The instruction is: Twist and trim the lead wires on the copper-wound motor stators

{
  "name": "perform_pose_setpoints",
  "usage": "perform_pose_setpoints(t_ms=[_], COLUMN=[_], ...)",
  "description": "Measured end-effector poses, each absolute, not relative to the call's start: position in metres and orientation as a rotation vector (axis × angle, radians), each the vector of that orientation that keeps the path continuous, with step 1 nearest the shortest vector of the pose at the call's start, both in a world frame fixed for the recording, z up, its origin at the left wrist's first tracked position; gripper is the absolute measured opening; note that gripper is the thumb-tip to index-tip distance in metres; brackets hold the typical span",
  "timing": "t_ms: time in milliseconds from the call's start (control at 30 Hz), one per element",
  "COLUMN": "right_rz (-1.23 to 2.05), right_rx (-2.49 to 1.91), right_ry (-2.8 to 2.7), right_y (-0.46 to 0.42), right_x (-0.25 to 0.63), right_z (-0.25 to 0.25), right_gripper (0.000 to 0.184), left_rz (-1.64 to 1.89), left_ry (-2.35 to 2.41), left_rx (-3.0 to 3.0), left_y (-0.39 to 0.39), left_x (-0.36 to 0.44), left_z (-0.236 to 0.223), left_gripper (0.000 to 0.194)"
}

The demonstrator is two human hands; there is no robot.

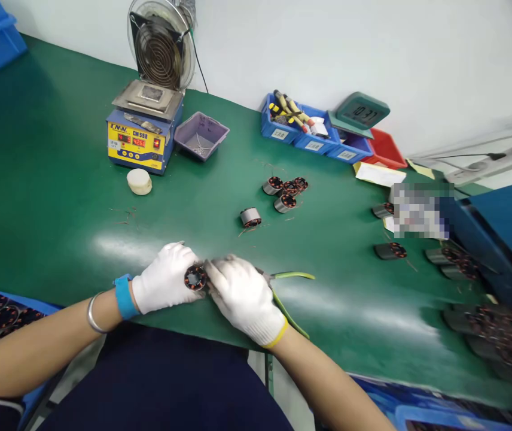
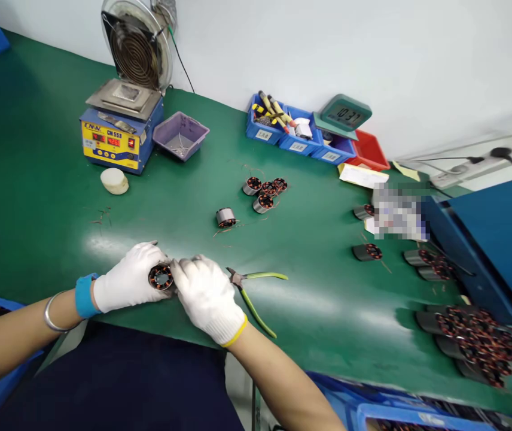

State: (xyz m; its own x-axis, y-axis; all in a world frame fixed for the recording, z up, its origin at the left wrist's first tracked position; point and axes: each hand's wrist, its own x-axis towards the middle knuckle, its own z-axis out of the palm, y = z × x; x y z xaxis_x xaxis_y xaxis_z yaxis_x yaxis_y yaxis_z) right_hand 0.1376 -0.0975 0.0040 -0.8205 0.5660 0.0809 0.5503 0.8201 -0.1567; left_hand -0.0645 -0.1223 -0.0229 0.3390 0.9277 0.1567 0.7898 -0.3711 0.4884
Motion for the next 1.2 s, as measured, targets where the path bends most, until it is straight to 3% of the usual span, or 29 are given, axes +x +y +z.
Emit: perform_pose_setpoints(t_ms=[133,267,333,400,500,600,667,867,933,1033,1133,1200], right_rz=[-0.014,-0.039,0.066,0.146,0.2,0.293,0.382,0.478,0.536,0.773,1.045,1.225], right_rx=[-1.174,-1.533,-1.484,-1.228,-0.873,-0.871,-0.96,-1.012,-0.993,-1.01,-1.088,-1.067], right_ry=[-3.142,-3.0,-2.854,-2.733,-2.683,-2.743,-2.787,-2.866,-2.843,-2.754,-2.648,-2.6], right_y=[-0.093,-0.085,-0.088,-0.094,-0.1,-0.099,-0.097,-0.097,-0.096,-0.093,-0.09,-0.09], right_x=[0.14,0.169,0.175,0.169,0.144,0.117,0.105,0.105,0.111,0.116,0.114,0.111], right_z=[0.008,0.016,0.019,0.02,0.021,0.019,0.014,-0.003,0.001,0.013,0.024,0.025], right_gripper=[0.032,0.024,0.023,0.039,0.07,0.08,0.074,0.029,0.03,0.062,0.082,0.082], left_rz=[0.584,0.531,0.531,0.61,0.663,0.48,0.348,0.097,0.191,0.655,1.155,1.031], left_ry=[1.561,1.639,1.655,1.669,1.697,1.725,1.765,1.689,1.708,1.952,2.201,2.193], left_rx=[2.309,2.255,2.208,2.159,2.097,2.091,2.137,2.389,2.376,2.283,2.02,1.781], left_y=[-0.122,-0.125,-0.129,-0.135,-0.143,-0.146,-0.144,-0.129,-0.128,-0.141,-0.165,-0.175], left_x=[-0.063,-0.066,-0.069,-0.072,-0.076,-0.079,-0.079,-0.09,-0.098,-0.107,-0.104,-0.095], left_z=[-0.023,-0.019,-0.014,-0.008,0.001,0.007,0.01,0.018,0.021,0.024,0.024,0.022], left_gripper=[0.035,0.047,0.061,0.065,0.035,0.012,0.016,0.023,0.02,0.005,0.02,0.032])
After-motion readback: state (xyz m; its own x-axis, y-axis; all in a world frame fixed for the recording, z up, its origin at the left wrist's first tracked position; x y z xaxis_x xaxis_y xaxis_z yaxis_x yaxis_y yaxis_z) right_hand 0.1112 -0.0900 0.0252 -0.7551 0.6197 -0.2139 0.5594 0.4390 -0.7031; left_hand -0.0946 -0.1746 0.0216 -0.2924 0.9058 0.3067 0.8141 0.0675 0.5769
